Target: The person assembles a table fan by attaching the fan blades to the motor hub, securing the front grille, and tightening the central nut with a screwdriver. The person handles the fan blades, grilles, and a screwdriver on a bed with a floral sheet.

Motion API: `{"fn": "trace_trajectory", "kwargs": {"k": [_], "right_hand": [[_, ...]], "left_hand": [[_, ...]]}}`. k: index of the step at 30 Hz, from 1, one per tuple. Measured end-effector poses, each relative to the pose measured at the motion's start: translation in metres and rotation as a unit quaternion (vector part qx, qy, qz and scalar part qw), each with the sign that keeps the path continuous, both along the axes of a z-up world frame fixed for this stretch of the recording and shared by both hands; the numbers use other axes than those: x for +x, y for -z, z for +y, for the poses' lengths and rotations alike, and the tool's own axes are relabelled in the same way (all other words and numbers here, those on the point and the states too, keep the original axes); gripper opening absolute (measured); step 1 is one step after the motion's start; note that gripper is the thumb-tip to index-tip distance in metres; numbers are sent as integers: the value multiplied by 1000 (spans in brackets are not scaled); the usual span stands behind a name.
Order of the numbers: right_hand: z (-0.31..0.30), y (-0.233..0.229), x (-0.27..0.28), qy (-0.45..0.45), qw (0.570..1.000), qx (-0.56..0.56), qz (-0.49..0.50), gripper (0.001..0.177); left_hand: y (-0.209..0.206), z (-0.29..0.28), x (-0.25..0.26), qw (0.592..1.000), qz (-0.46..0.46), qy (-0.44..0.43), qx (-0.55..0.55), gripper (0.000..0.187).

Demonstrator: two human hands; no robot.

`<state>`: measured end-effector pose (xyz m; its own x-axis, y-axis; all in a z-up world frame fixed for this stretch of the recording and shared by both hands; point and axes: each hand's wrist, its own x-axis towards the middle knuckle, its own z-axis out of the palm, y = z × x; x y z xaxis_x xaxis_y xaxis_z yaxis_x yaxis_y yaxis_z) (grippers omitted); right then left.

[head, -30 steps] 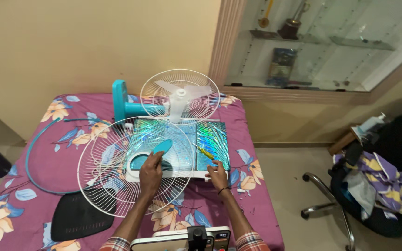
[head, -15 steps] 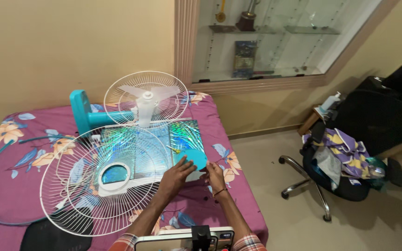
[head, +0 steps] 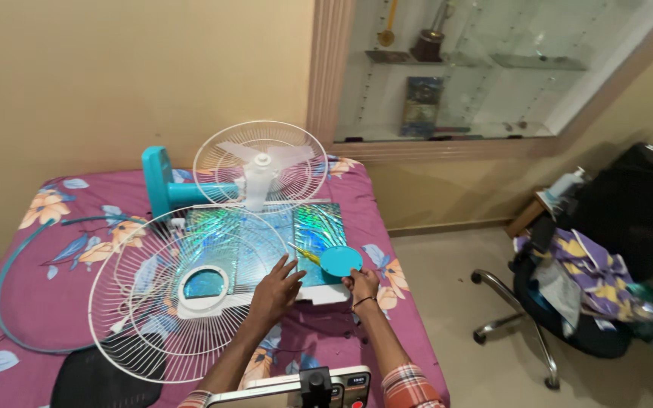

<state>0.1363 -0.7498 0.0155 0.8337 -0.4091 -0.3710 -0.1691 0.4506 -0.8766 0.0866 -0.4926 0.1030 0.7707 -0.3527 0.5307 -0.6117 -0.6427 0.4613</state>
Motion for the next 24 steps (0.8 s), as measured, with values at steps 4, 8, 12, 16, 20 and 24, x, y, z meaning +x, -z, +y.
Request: {"fn": "trace_trajectory", "kwargs": {"k": [4, 8, 12, 16, 20, 24], "right_hand": [[21, -5, 24, 8, 1000, 18, -1, 19], [33, -10, 47, 3, 1000, 7, 14, 20], [40, -14, 64, -29, 998, -33, 47, 18], [35, -13, 64, -68, 991, -98, 52, 10], [34, -7, 60, -87, 985, -143, 45, 9], [21, -1, 45, -119, 979, -164, 36, 13]], "left_hand": [[-2, 25, 1, 999, 9, -47, -6, 26], [-3, 41, -1, 996, 6, -83, -18, 23], [-6, 53, -5, 995, 0, -101, -21, 23], [-9, 50, 0, 994, 6, -106, -16, 24], [-8, 36, 14, 996, 10, -89, -20, 26], [-7, 11, 26, 998, -10, -52, -25, 26]]}}
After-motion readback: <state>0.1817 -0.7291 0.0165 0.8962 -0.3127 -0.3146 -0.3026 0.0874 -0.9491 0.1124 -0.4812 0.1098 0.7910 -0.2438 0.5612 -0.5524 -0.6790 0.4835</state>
